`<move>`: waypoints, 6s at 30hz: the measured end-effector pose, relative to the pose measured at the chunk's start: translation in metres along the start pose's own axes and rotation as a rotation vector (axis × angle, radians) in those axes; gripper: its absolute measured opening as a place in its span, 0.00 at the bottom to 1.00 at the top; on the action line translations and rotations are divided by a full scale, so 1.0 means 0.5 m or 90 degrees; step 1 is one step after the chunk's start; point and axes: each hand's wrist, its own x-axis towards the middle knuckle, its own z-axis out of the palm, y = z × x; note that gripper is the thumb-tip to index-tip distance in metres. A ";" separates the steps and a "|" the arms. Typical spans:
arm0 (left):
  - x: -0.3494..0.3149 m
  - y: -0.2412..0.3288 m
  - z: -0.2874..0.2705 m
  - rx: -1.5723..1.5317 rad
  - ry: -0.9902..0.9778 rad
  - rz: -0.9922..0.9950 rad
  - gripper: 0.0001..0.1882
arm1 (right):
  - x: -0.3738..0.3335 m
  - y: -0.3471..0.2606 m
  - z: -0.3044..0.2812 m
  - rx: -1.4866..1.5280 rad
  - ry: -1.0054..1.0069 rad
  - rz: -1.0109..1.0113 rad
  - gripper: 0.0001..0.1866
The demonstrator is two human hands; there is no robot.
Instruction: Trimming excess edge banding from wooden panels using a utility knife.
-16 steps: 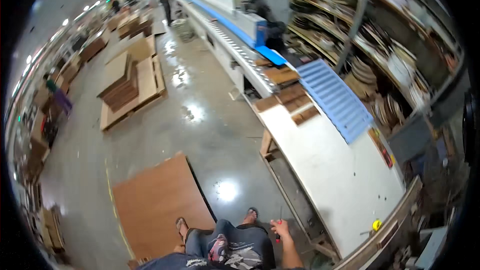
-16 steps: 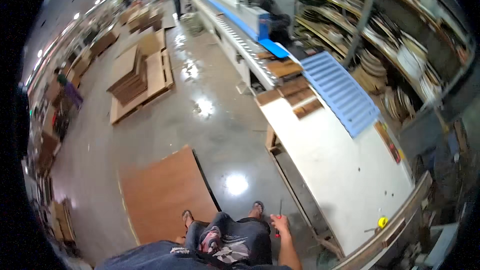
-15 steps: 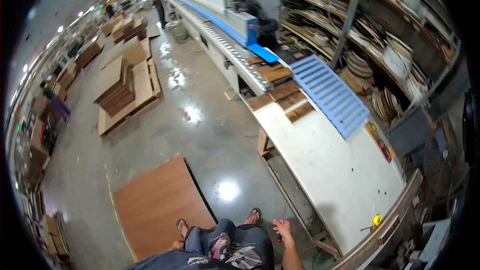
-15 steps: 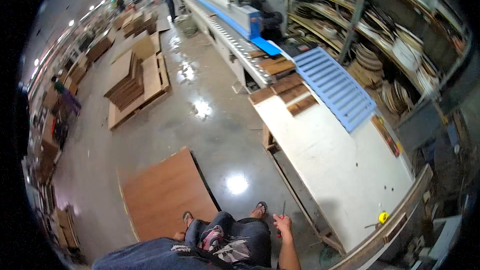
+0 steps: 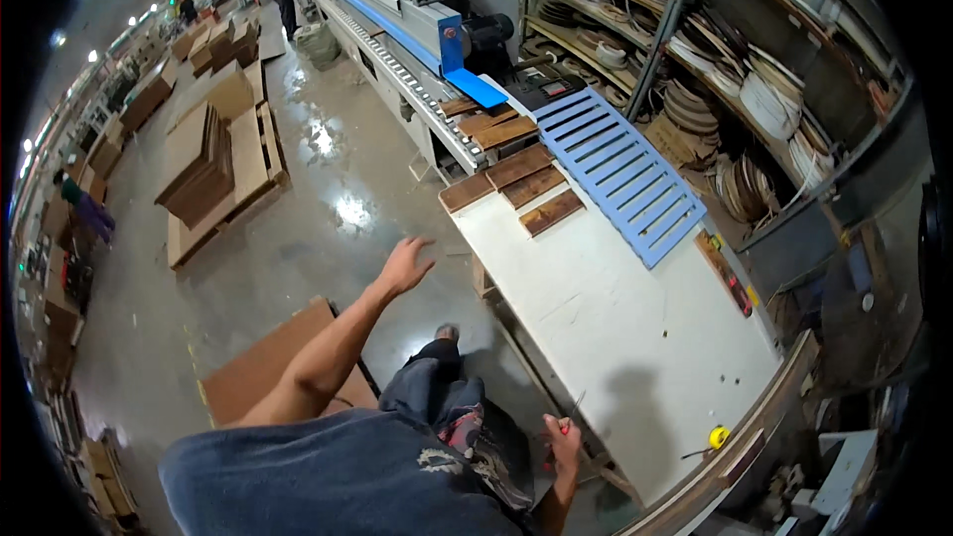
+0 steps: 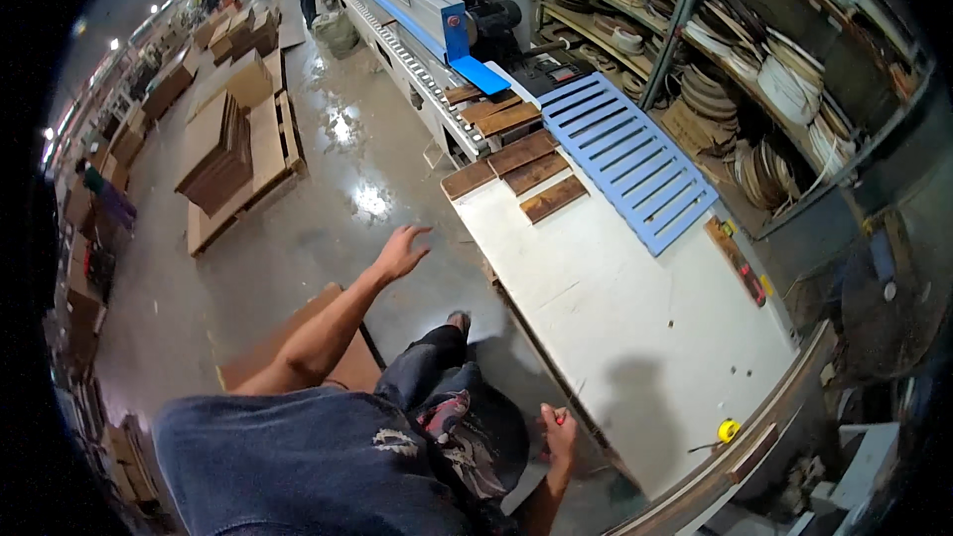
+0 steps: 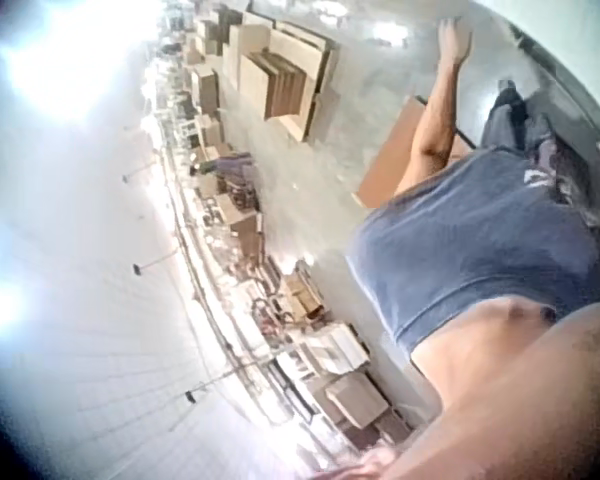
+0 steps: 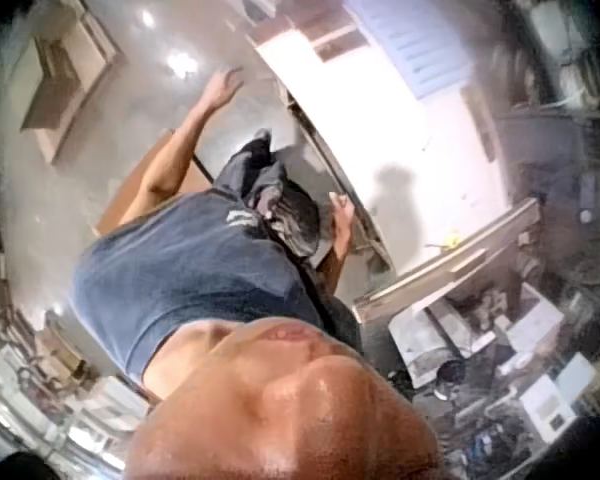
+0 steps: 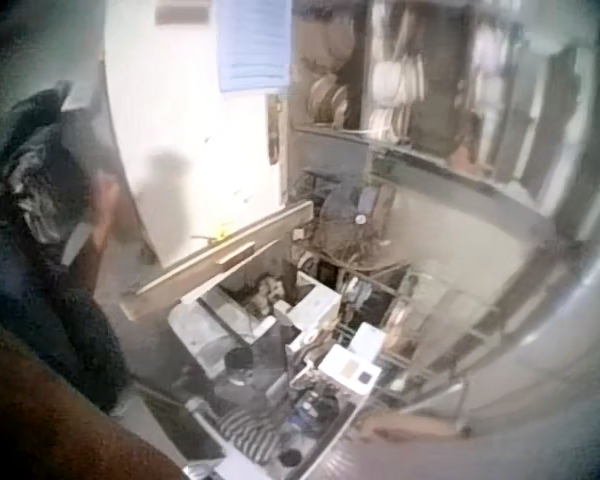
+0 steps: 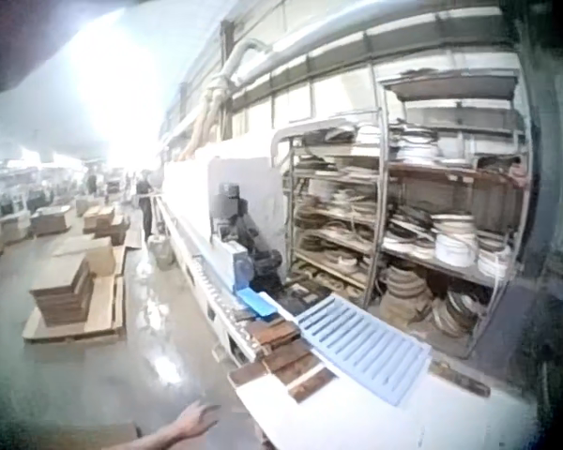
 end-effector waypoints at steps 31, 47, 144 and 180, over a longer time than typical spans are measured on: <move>0.630 0.132 0.231 0.191 -0.105 0.092 0.35 | 0.212 -0.370 0.369 -0.185 0.290 0.007 0.20; 0.577 0.218 0.288 0.209 -0.166 0.076 0.56 | 0.206 -0.383 0.280 -0.195 0.356 0.046 0.21; 0.357 0.431 0.416 -0.075 -1.367 0.532 0.43 | 0.291 -0.206 0.622 1.103 0.682 -0.183 0.28; 0.250 0.578 0.504 -0.028 -0.844 1.431 0.52 | 0.137 -0.251 0.668 1.000 1.037 -0.207 0.20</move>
